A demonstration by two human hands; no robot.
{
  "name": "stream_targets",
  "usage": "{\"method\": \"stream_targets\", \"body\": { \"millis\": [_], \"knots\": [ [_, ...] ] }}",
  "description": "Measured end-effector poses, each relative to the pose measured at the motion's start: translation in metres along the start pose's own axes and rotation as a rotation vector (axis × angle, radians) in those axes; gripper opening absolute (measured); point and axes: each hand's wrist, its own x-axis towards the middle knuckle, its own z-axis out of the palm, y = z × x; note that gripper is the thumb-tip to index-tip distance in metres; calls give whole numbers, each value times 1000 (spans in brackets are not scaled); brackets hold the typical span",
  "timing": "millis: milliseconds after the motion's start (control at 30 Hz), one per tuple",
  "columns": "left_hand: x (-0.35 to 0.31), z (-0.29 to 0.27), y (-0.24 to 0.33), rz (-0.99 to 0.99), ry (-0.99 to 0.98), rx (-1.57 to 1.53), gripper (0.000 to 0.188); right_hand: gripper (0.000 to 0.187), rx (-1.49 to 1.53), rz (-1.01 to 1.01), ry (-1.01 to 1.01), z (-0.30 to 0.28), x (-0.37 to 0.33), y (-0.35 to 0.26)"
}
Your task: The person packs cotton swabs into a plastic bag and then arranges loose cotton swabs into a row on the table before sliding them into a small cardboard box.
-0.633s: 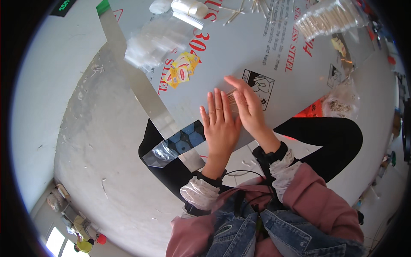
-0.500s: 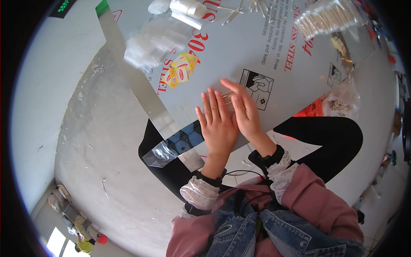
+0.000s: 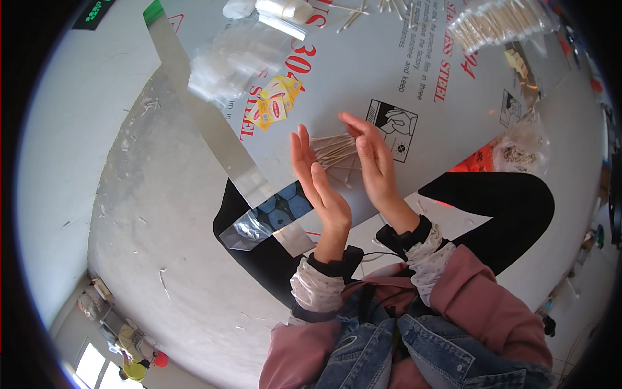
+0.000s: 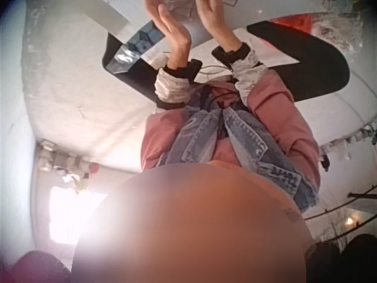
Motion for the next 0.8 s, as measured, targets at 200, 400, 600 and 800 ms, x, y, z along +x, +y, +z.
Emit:
{"method": "stream_targets", "body": {
  "millis": [200, 400, 600, 800],
  "knots": [
    [-7, -19, 11, 273, -189, 640, 65, 31, -163, -30, 148, -32, 12, -5],
    [6, -11, -2, 353, -390, 1264, 90, 49, -710, -342, 51, -61, 110, -4],
    [4, -6, 2, 395, -517, 1222, 76, 54, -1115, -635, -199, -75, 220, 7],
    [0, -41, 22, 414, -682, 1204, 63, 19, -1180, -548, -569, -63, 213, -12]
  ]
}}
